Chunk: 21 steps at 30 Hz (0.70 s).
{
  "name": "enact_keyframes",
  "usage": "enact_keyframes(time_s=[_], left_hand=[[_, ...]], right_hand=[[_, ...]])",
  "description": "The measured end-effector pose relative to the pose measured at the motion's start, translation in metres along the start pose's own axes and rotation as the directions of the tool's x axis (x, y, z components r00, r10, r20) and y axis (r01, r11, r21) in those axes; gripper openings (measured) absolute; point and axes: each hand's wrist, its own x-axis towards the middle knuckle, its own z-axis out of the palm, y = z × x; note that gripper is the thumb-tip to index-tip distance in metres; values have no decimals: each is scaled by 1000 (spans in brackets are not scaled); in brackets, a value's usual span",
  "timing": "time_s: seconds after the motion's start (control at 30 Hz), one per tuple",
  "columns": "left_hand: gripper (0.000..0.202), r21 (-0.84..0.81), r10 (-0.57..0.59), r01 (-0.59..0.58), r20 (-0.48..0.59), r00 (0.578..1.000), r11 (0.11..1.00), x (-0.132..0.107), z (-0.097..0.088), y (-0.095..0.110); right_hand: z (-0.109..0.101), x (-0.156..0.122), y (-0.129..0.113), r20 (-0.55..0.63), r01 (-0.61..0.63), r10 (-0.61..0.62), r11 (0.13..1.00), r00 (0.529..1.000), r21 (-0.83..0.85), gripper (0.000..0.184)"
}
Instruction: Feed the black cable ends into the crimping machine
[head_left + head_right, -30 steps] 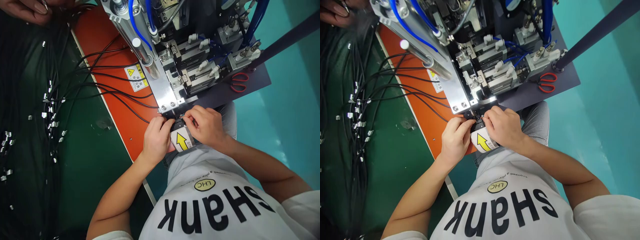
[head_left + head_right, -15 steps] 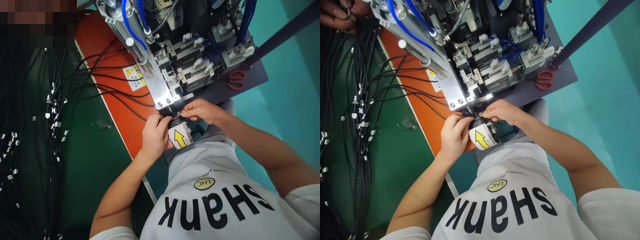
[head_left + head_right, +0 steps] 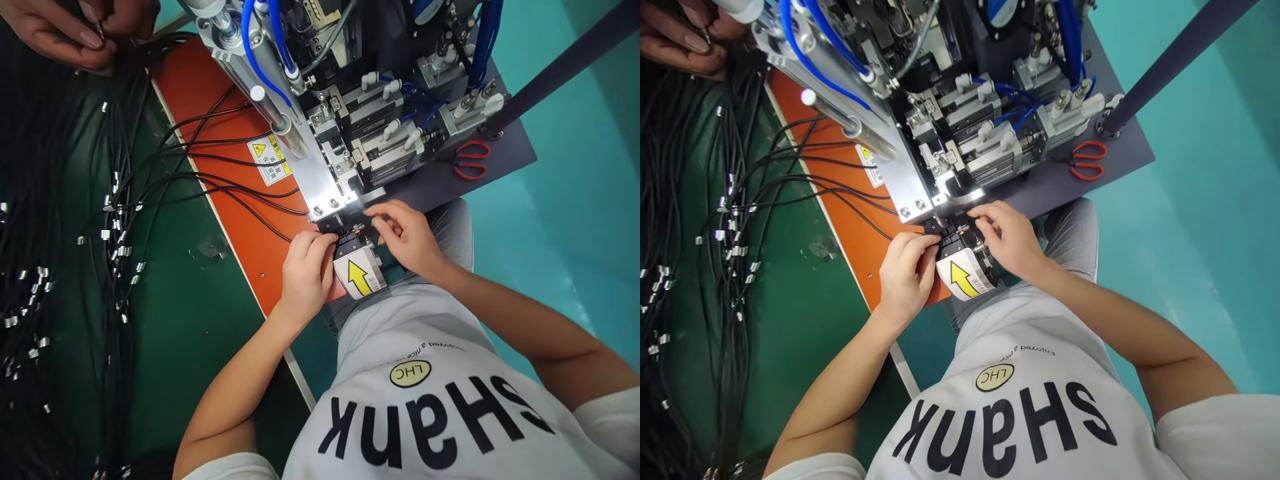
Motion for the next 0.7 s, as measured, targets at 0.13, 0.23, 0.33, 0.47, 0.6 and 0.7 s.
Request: enact_keyframes(time_s=[0.13,0.23,0.33,0.47,0.6,0.7], left_hand=[[37,101,61,-61,-2,998,993,-19,-6,-8],[51,148,95,-94,1,996,985,-35,-6,-14],[56,151,102,-99,-7,995,983,-43,-7,-15],[54,161,111,-109,1,994,981,-45,-10,-13],[52,162,101,-97,-12,995,982,-43,-10,-12],[51,155,75,-71,-19,997,985,-32,-7,-11]], right_hand=[[6,-13,1,55,204,-197,952,979,-228,39],[5,-16,5,30,128,-125,978,992,-162,38],[4,-17,13,-2,53,-54,997,999,-61,38],[3,-22,25,-20,-3,3,1000,1000,28,38],[4,-31,32,-33,-59,61,996,998,60,39],[3,-33,35,-27,-75,77,995,997,59,38]])
